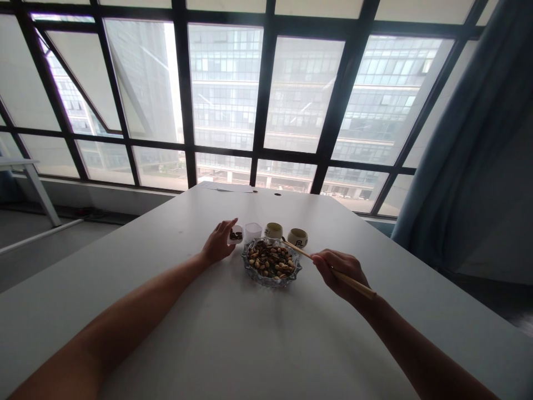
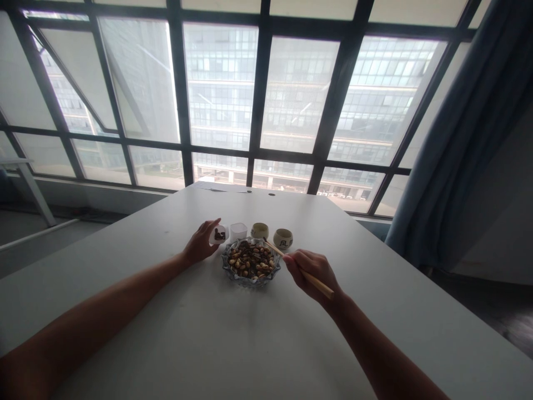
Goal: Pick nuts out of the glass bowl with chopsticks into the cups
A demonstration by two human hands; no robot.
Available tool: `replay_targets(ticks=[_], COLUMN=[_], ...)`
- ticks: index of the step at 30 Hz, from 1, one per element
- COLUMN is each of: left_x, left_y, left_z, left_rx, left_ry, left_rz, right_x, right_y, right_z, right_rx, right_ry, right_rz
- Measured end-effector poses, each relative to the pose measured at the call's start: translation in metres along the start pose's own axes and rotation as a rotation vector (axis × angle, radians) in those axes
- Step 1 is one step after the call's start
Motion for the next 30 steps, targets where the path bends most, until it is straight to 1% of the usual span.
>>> replay_targets(ticks=[4,9,18,23,27,29,30], left_x=[-0.001,-0.001,-0.003,-0.003,-0.004,-0.004,-0.004], left_y=[0.003,0.003,0.006,0.005,0.003,0.003,0.004], left_z=[-0.004,-0.003,-0.008,-0.008,-0.007,-0.007,-0.007], left_rx=[-0.01,-0.027,-0.066,-0.071,-0.055,-0.052,-0.052], left_ry=[0.035,0.093,0.019,0.032,0.053,0.054,0.053], left_rz=[0.03,0.047,0.04,0.062,0.1,0.103,0.098], right_x=[0.001,0.001,0.001,-0.001,-0.015,-0.029,-0.036], right_y=[-0.001,-0.002,-0.001,-0.002,-0.014,-0.026,-0.035], right_z=[-0.001,-0.003,-0.002,0.003,0.015,0.02,0.022], right_rx=[-0.009,-0.012,-0.018,-0.046,-0.111,-0.148,-0.167], right_ry=[-0.021,-0.054,-0.026,-0.043,-0.055,-0.01,0.013], right_rz=[0.013,0.021,0.011,-0.025,-0.065,-0.054,-0.028])
Point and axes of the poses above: each hand's wrist, its own x-axis away from the middle knuckle, its own y-axis out of the back of the hand, z = x × y, the point moved 4 cm from there along -x, towards the middle knuckle, and after that the axes turned 3 degrees about z, right-handed, at the moved point
